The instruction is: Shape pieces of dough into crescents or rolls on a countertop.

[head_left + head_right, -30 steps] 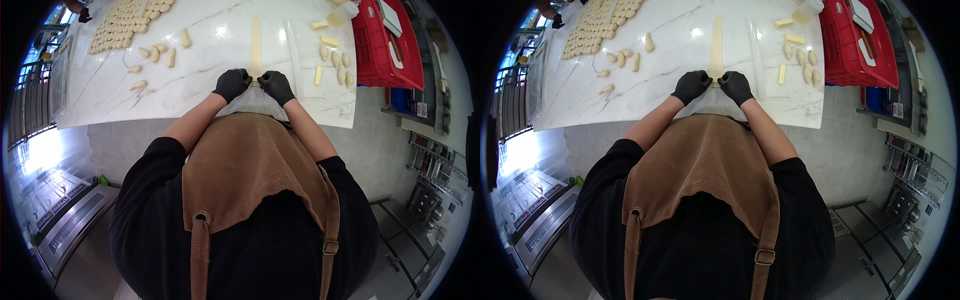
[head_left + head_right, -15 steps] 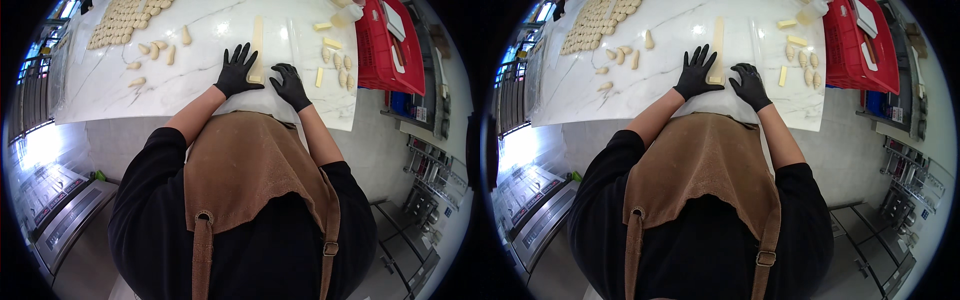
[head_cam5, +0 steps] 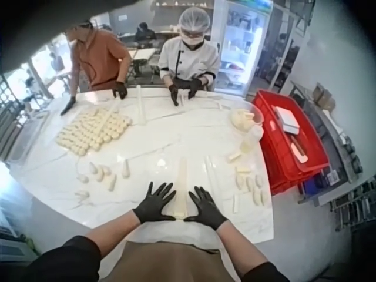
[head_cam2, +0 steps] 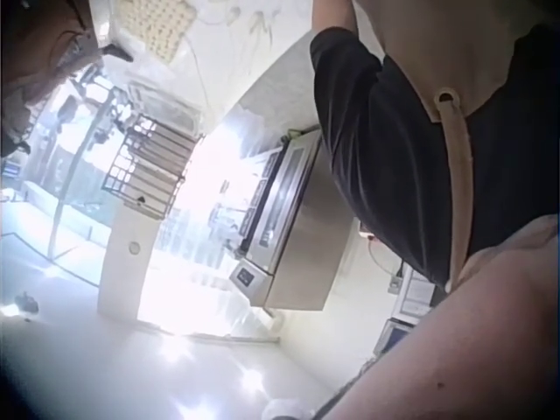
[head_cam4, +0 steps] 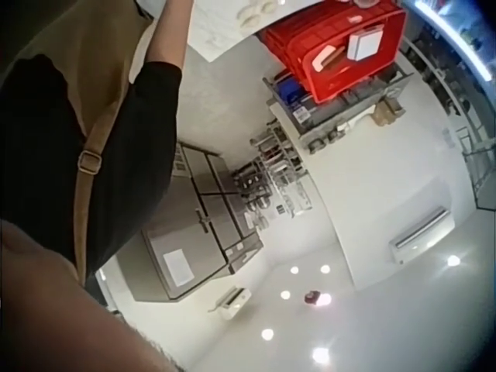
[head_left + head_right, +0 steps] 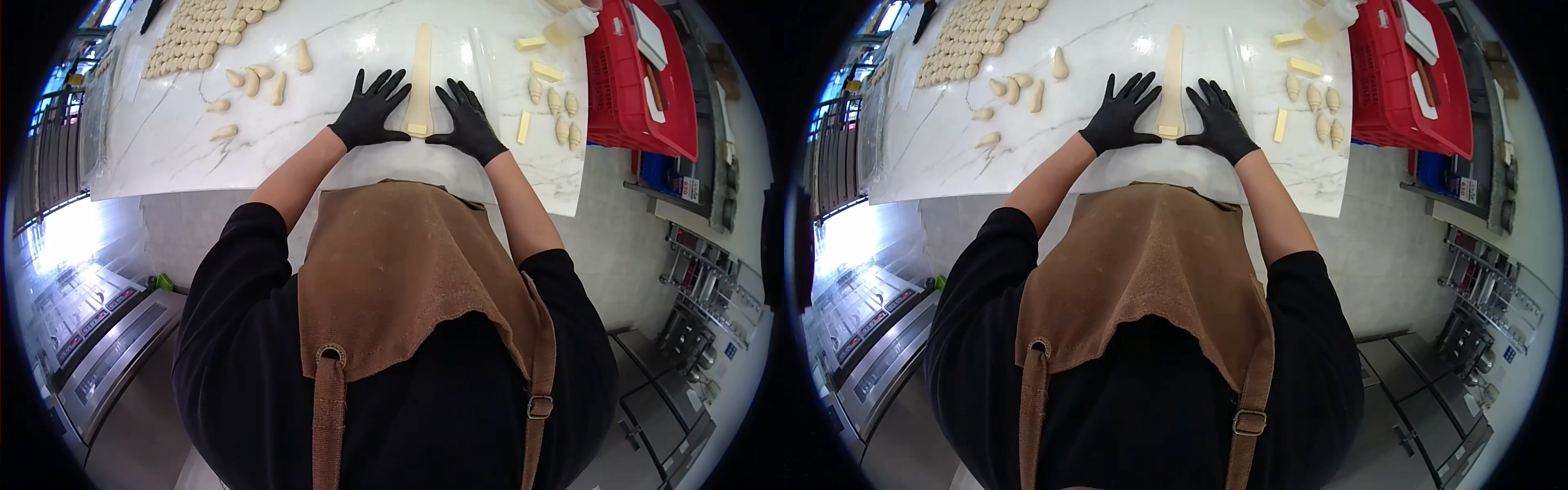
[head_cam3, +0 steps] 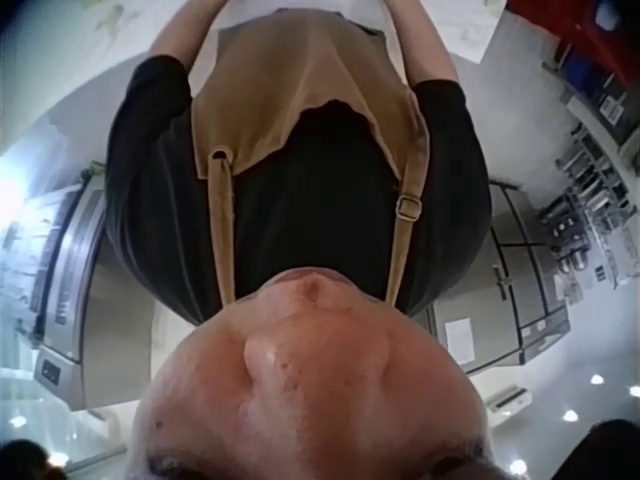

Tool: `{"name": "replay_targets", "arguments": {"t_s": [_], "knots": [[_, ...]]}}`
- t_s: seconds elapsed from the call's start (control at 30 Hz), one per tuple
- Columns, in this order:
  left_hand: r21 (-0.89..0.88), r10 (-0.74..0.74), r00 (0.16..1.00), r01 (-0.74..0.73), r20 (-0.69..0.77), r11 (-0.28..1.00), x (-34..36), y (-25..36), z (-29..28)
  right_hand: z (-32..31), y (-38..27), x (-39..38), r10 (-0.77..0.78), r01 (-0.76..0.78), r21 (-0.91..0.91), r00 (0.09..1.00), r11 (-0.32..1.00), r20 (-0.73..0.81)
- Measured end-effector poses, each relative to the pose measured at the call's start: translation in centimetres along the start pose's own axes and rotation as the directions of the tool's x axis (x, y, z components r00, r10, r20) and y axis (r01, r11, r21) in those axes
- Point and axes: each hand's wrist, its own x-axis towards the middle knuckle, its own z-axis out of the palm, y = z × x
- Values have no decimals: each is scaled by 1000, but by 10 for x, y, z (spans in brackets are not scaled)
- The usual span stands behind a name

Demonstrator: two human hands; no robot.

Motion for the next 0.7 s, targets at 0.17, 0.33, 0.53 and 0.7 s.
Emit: {"name": "replay_targets", "arguments": {"t_s": [0.17,0.33,0.53,0.7], "knots": [[29,49,999,-50,21,998,-4,-6,2,0,2,-4,-15,15,24,1000,1000,-26],[-45,35,999,-36,-24,998,-3,-3,9,19,-5,-6,-98,100,23,992,995,-83],[-85,90,995,-93,-31,992,1,-3,-3,26,-13,-12,-124,126,11,982,992,-142],[-129,50,997,-57,-59,990,-3,-8,-5,28,-14,-12,-138,155,75,971,985,-195]]}}
